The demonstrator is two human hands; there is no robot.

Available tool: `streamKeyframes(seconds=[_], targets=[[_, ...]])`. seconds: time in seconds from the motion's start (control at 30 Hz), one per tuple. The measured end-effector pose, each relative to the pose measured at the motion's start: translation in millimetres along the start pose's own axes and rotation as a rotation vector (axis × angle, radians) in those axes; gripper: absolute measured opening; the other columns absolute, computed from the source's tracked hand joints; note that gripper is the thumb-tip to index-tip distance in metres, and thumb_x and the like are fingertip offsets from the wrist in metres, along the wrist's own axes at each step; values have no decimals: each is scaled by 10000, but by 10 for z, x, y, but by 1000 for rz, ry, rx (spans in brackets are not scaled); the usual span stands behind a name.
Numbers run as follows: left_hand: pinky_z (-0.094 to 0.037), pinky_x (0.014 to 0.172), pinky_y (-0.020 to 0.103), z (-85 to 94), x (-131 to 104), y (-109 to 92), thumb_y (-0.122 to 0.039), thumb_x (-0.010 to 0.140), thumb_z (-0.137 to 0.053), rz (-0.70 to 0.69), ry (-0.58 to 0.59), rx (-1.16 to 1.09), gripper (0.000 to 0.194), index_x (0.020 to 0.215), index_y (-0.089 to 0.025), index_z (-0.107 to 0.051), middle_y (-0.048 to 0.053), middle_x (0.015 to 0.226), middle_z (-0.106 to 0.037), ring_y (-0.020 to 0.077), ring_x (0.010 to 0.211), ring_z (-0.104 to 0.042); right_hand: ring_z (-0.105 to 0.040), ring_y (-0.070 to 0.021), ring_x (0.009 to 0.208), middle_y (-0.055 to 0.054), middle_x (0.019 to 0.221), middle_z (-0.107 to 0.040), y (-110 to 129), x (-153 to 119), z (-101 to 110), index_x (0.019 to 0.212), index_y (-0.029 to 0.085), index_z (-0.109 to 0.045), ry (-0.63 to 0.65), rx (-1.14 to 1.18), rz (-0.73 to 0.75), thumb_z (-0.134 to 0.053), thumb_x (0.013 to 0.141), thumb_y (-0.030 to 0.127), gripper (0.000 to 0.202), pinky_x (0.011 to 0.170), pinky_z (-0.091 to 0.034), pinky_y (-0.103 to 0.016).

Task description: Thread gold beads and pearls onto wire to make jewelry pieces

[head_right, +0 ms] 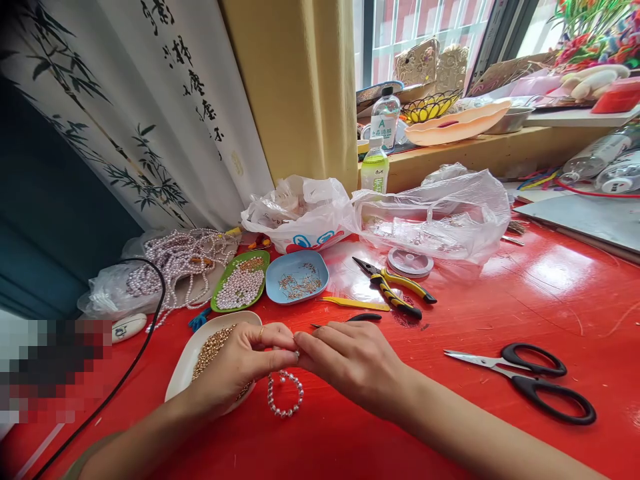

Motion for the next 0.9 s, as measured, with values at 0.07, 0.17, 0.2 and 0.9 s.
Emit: streamKeyframes(seconds=[0.07,0.17,0.2,0.9], targets=[[-359,574,213,5,10,-2,-220,646,-678,38,-73,-12,74,691,-176,-719,-1,632,-597,98,587,-469,-591,-124,518,-41,632,-660,-83,20,23,902,118,-604,7,-16,-34,-502,856,228,157,485,-434,-226],[-296,474,189,38,28,-6,-273,645,-686,84,-212,-3,122,684,-159,-696,-5,613,-587,71,512,-409,-626,-154,589,-65,717,-682,-237,68,80,861,140,-619,17,-83,-202,-462,868,245,189,531,-468,-250],[-269,450,184,52,36,-4,-297,653,-681,85,-238,-2,151,694,-153,-688,-7,611,-575,62,493,-383,-635,-169,615,-72,750,-686,-276,70,90,859,146,-624,60,-112,-264,-459,865,246,194,542,-479,-265],[-158,412,201,3,13,43,-322,778,-564,-42,-158,-162,193,861,-149,-539,-32,599,-527,42,415,-230,-530,-228,851,-95,899,-572,-434,-384,103,935,189,-579,375,46,-501,-439,839,275,190,758,-452,-412]])
Point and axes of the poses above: each hand's wrist, its own x-axis towards the middle knuckle, its own z-axis out of the back of the hand, y = z × x, the point moved 2 cm from there along x, towards the middle knuckle
